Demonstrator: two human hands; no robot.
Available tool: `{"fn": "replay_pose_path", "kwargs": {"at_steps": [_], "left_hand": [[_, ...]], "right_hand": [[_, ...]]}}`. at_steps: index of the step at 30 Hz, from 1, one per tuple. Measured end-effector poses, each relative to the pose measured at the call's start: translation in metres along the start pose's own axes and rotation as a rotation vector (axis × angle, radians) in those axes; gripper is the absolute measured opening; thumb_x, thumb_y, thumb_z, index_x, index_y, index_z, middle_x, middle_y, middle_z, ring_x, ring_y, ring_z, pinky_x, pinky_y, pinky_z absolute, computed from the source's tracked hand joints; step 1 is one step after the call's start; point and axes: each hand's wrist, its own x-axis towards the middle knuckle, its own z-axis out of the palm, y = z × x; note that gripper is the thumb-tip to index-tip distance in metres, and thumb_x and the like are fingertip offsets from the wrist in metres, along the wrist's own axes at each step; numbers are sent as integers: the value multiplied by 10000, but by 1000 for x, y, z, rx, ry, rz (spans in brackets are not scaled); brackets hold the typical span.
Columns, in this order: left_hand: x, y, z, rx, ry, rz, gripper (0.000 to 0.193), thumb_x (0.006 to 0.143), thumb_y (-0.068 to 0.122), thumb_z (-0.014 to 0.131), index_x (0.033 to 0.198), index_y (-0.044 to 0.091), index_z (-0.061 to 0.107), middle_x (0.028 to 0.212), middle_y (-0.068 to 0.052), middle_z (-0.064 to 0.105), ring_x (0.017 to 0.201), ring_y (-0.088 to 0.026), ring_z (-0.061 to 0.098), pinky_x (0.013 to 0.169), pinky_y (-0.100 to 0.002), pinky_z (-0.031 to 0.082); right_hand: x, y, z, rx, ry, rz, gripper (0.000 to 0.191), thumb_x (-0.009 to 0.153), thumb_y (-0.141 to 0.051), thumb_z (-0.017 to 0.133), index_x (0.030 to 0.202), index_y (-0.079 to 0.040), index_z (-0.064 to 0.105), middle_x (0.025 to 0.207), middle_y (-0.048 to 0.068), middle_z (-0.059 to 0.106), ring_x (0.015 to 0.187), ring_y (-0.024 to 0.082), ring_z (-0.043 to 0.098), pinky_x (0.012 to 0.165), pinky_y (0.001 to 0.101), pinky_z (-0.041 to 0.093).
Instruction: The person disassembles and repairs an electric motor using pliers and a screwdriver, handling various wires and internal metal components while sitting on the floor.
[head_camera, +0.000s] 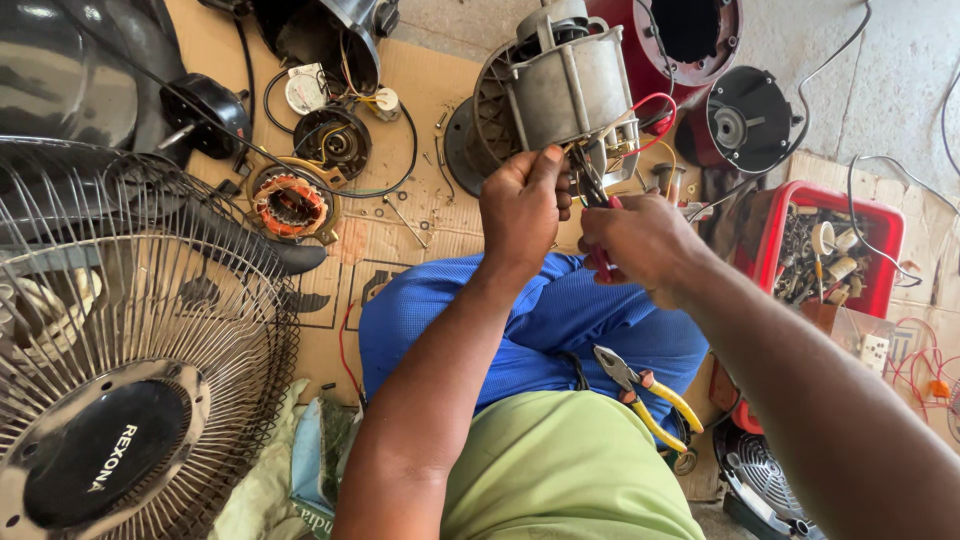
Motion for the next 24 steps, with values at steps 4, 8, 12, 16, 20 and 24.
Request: {"fn": "replay_pose_path", "kwargs": {"at_steps": [4,8,12,16,20,24], "left_hand": [[0,1,0,16,5,29,271,986,249,664,938,-6,741,727,-24,667,583,-76,609,511,-249,528],[1,1,-3,0,6,16,273,985,250,658,934,-7,734,726,-22,665,577,-78,608,502,-247,520],[2,2,-2,-96,-24,-15,339,1023,274,624,869,-22,683,693,-19,603,542,-84,549,467,-253,471],[2,4,1,-130,-34,-37,339,1021,278,617,870,-21,668,679,-31,582,527,-98,536,465,-267,470],[4,5,-9,-104,-121,-29,345,1042,291,590,907,-20,654,748,-52,629,604,-121,605,556,-289,546],[10,7,-18,-221,-281,-29,288,1044,255,564,987,-19,632,925,-102,707,832,-179,719,799,-350,636]], "right_hand": [[-2,-9,-7,-57,-15,44,249,860,-206,627,861,40,668,803,128,689,650,203,678,598,372,580],[-2,-7,-5,-79,5,29,240,855,-201,626,867,35,667,798,120,695,657,208,687,596,374,594],[3,5,-1,-125,39,-80,248,845,-177,665,890,67,667,793,150,685,655,215,648,571,376,538],[9,23,-8,-192,-4,-155,226,809,-161,726,909,38,687,805,125,700,700,180,669,628,341,549],[8,45,-29,-112,-8,-197,230,833,-179,721,1021,-47,711,848,74,741,751,161,685,697,317,549],[15,58,-39,352,202,-353,311,872,-155,726,1144,-24,651,939,52,711,816,146,688,724,296,554]]}}
